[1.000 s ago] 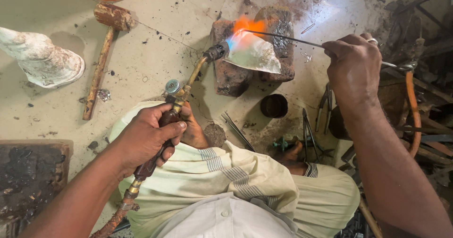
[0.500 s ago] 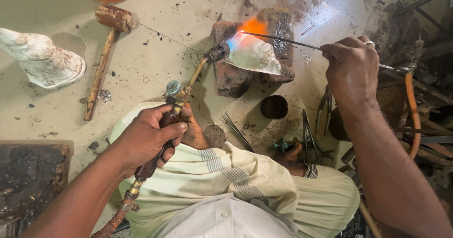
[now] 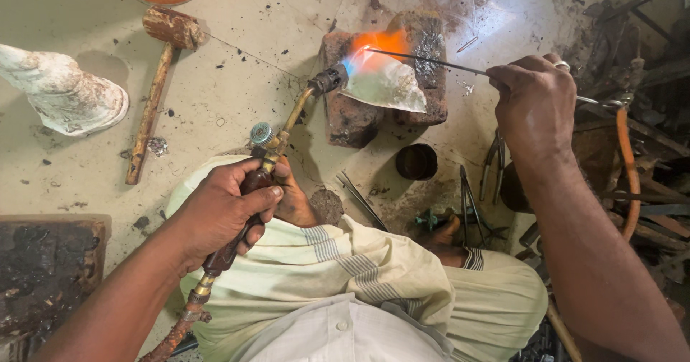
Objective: The person uses a blowtorch to heat a small metal object placed on bricks. They hold the torch in one hand and use a metal rod in the other to adjust the object's position while applying heat.
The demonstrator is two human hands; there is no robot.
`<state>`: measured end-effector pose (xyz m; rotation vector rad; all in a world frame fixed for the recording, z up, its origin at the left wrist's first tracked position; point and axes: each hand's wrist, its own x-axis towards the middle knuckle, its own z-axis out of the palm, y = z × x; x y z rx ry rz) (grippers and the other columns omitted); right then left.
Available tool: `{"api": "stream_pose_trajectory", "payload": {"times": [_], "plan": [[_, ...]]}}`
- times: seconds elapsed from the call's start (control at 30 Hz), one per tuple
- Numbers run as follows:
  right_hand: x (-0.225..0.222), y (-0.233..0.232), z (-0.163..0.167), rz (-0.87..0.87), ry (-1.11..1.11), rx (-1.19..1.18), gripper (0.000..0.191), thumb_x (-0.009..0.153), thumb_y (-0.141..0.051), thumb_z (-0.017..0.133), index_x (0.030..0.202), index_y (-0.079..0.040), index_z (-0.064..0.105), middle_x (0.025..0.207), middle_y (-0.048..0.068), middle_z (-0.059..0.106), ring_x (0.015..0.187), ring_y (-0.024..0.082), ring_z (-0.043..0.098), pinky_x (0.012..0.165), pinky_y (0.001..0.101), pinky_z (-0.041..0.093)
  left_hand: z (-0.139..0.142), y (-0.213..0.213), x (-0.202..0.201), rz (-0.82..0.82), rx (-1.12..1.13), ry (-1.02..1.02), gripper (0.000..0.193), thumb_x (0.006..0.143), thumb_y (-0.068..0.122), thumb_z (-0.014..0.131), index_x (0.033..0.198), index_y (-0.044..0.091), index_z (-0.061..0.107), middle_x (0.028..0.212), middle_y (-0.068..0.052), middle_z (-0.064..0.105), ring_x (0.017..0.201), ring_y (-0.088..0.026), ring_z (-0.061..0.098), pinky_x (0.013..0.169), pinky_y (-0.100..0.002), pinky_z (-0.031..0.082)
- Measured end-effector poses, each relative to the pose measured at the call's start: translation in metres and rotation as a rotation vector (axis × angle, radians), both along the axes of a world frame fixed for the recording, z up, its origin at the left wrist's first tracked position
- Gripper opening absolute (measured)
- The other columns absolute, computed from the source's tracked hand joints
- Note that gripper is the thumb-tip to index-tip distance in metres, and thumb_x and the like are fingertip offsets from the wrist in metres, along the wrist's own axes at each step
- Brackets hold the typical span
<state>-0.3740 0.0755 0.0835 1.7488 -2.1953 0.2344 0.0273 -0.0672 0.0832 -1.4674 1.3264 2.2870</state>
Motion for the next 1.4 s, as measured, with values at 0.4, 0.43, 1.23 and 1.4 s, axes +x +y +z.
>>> {"api": "stream_pose_trajectory", "payload": {"times": [0.4,0.43,1.23,1.4], "plan": [[-0.006,0.010,0.004,0.009,-0.025,-0.039,0.008,0.104,-0.005,0.079,0.100,-0.011,0.082,0.097,0.007,0.078,0.091,0.019,0.073,0.097,0.0398,0.054,0.002,0.001,-0.002,-0.004,-0.011,0.005,0.031,0.093,0.021,0.067,0.123,0.016,0.066,0.068,-0.001,0.055,0.044,-0.009,0.049,0.036,-0.026,0.039],[-0.010,0.012,0.006,0.003,-0.017,-0.038,0.007,0.103,-0.005,0.079,0.100,-0.011,0.082,0.097,0.007,0.078,0.088,0.020,0.073,0.099,0.0402,0.054,0.004,0.001,-0.003,-0.005,-0.010,0.014,0.031,0.092,0.021,0.067,0.123,0.016,0.066,0.068,-0.001,0.055,0.044,-0.008,0.049,0.036,-0.026,0.040],[-0.022,0.013,-0.007,-0.006,-0.059,-0.057,0.007,0.099,-0.007,0.079,0.098,-0.013,0.083,0.098,0.006,0.079,0.091,0.019,0.073,0.089,0.0376,0.056,0.006,0.006,-0.019,0.001,-0.040,-0.042,0.033,0.091,0.019,0.067,0.124,0.015,0.068,0.067,-0.002,0.055,0.043,-0.009,0.048,0.036,-0.027,0.038],[-0.018,0.019,0.004,0.010,-0.049,-0.078,0.010,0.106,-0.005,0.079,0.101,-0.012,0.082,0.098,0.006,0.079,0.088,0.015,0.074,0.094,0.0356,0.057,0.001,0.001,0.004,0.140,-0.058,0.000,0.034,0.091,0.018,0.067,0.124,0.011,0.065,0.065,-0.003,0.055,0.042,-0.010,0.047,0.035,-0.027,0.037]]}}
